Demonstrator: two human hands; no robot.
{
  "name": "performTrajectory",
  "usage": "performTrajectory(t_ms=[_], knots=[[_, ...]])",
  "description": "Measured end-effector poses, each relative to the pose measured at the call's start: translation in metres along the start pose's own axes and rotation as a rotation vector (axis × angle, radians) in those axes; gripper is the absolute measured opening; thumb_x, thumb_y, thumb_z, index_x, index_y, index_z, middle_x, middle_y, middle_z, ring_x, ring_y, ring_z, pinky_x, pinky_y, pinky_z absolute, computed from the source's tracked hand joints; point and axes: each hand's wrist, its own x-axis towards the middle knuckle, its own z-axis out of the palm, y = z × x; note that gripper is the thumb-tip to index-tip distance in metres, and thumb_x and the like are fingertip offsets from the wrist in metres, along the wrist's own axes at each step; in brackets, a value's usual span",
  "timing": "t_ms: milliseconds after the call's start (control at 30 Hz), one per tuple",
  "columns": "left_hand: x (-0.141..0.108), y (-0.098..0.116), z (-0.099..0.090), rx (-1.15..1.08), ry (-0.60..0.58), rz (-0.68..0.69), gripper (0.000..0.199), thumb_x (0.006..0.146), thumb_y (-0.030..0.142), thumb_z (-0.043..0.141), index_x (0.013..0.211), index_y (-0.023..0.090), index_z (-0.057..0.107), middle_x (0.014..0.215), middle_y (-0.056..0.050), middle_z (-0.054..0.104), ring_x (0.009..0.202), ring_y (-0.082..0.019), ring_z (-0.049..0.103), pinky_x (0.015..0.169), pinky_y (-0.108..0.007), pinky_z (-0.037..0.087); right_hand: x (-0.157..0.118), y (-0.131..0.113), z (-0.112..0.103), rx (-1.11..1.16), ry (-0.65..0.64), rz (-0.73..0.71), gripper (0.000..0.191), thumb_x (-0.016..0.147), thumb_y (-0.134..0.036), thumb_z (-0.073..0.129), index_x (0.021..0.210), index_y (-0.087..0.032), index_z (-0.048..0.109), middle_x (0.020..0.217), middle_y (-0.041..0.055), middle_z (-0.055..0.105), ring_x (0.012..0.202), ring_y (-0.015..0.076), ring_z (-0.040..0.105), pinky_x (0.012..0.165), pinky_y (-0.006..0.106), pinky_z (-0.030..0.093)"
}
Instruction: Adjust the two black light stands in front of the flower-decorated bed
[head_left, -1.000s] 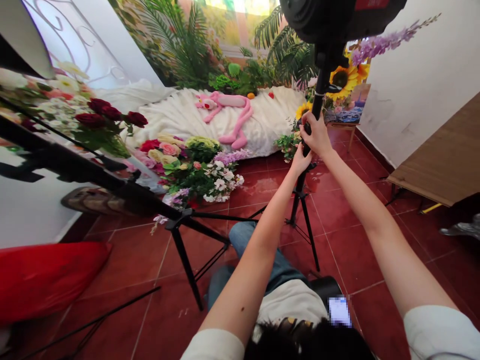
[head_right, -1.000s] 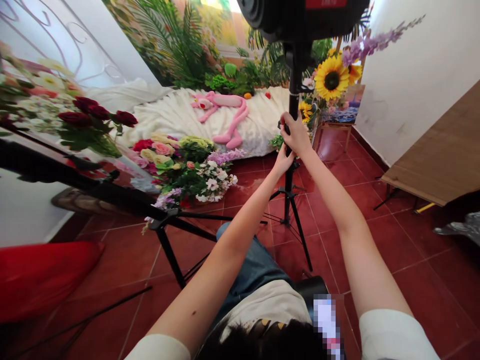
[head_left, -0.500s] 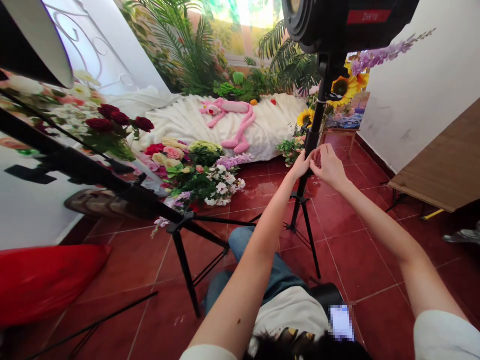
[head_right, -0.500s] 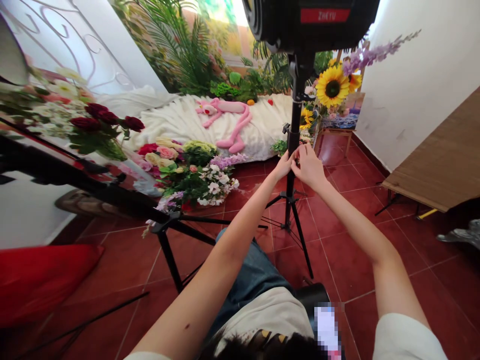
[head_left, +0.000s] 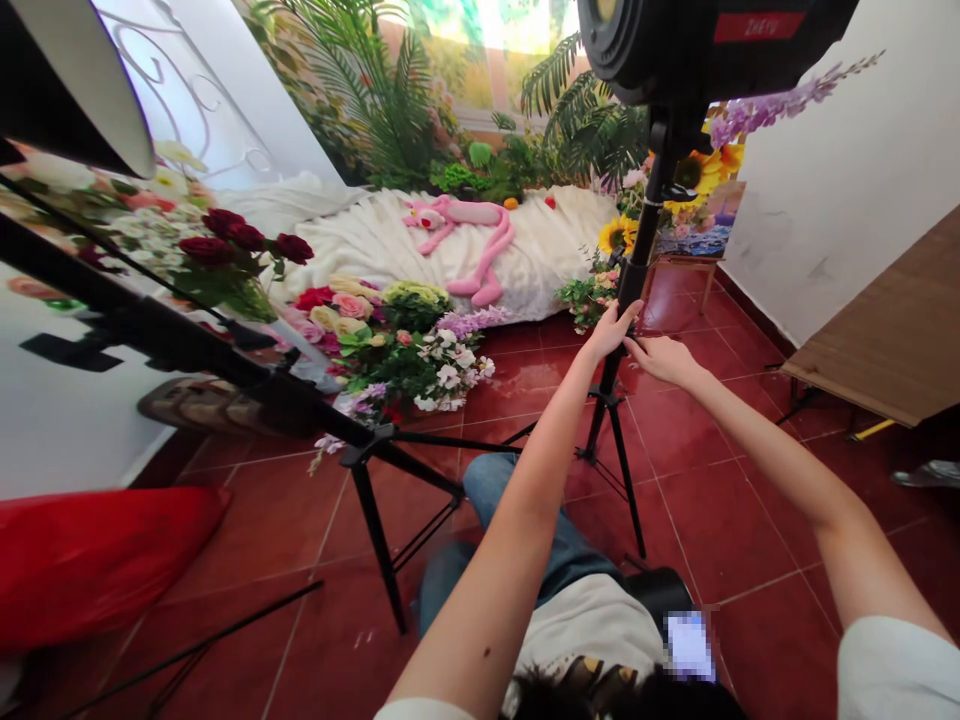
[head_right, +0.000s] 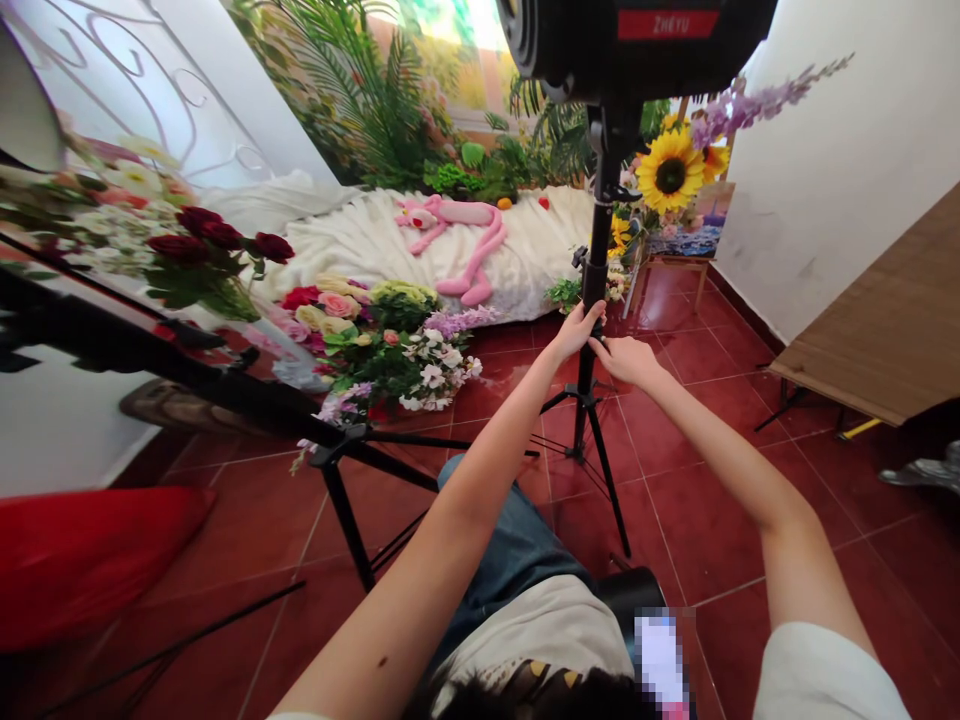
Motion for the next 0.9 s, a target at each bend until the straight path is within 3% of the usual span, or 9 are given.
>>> performTrajectory(t_ms=[133,233,300,433,600,667,767,833,900], knots=[[-0.001,0.003,0.001,-0.002,-0.006,-0.012,0.039,0.084,0.052,0.070,0.078,0.018,0.054,0.067,0.004,0.053,0.062,-0.007,0.048,0.066,-0.023,0.042,0.012,0.004,0.027,0.357,0.110,0.107,0.058,0.103,-0.051,0.033,0.068,-0.017,0.064,0.075,0.0102,0.072,0.077,0.0222,0.068,0.067,0.026,0.043],[-0.003,0.006,0.001,0.005,0.001,-0.024,0.038,0.084,0.052,0.070,0.078,0.018,0.054,0.068,0.004,0.054,0.063,-0.007,0.048,0.067,-0.023,0.043,0.020,-0.006,0.049,0.693,0.244,0.213,0.063,0.102,-0.052,0.027,0.050,-0.022,0.044,0.048,0.0036,0.052,0.055,0.0165,0.055,0.057,0.025,0.038],[-0.005,0.007,0.001,0.009,0.003,-0.023,0.037,0.085,0.051,0.068,0.078,0.018,0.053,0.069,0.004,0.054,0.064,-0.007,0.049,0.069,-0.023,0.043,0.022,-0.016,0.060,0.934,0.272,0.229,0.065,0.103,-0.053,0.018,0.047,-0.025,0.035,0.042,0.0010,0.042,0.046,0.0139,0.046,0.052,0.025,0.036],[-0.007,0.007,0.001,0.030,0.003,-0.033,0.036,0.088,0.051,0.064,0.080,0.018,0.054,0.071,0.003,0.054,0.066,-0.008,0.049,0.069,-0.023,0.043,0.019,-0.033,0.066,1.296,0.179,0.191,0.062,0.099,-0.060,0.005,0.050,-0.027,0.022,0.038,-0.0018,0.031,0.036,0.0119,0.028,0.042,0.025,0.028],[-0.007,0.006,0.001,0.053,0.029,-0.023,0.031,0.090,0.047,0.064,0.082,0.018,0.056,0.075,0.003,0.056,0.071,-0.008,0.052,0.076,-0.023,0.044,0.010,-0.040,0.059,1.598,0.121,0.016,0.060,0.094,-0.073,0.014,0.056,-0.026,0.013,0.043,-0.0067,0.016,0.040,0.0107,0.018,0.041,0.023,0.026],[-0.006,0.006,0.001,0.044,0.024,-0.011,0.030,0.090,0.045,0.064,0.081,0.018,0.055,0.073,0.003,0.055,0.070,-0.008,0.051,0.075,-0.023,0.044,0.007,-0.034,0.056,1.610,0.047,0.021,0.064,0.091,-0.079,0.020,0.057,-0.026,0.013,0.044,-0.0076,0.017,0.041,0.0099,0.018,0.040,0.023,0.024],[-0.006,0.009,0.002,0.010,0.004,-0.036,0.033,0.089,0.047,0.065,0.079,0.019,0.052,0.070,0.004,0.053,0.065,-0.008,0.049,0.069,-0.023,0.043,0.006,-0.015,0.054,1.416,-0.007,0.178,0.066,0.085,-0.085,0.034,0.057,-0.027,0.019,0.044,-0.0083,0.023,0.041,0.0093,0.021,0.041,0.024,0.021],[-0.007,0.010,0.002,0.007,-0.002,-0.056,0.035,0.088,0.048,0.066,0.078,0.018,0.052,0.070,0.004,0.053,0.063,-0.008,0.048,0.067,-0.024,0.042,0.008,-0.001,0.051,1.181,0.153,0.239,0.065,0.082,-0.082,0.048,0.058,-0.026,0.025,0.046,-0.0080,0.028,0.044,0.0091,0.027,0.045,0.024,0.024],[-0.007,0.010,0.002,0.012,-0.001,-0.049,0.035,0.087,0.049,0.066,0.077,0.018,0.053,0.070,0.004,0.053,0.064,-0.008,0.048,0.068,-0.025,0.042,0.010,0.007,0.046,0.901,0.334,0.195,0.061,0.084,-0.072,0.056,0.058,-0.024,0.028,0.049,-0.0062,0.035,0.050,0.0096,0.035,0.052,0.023,0.030]])
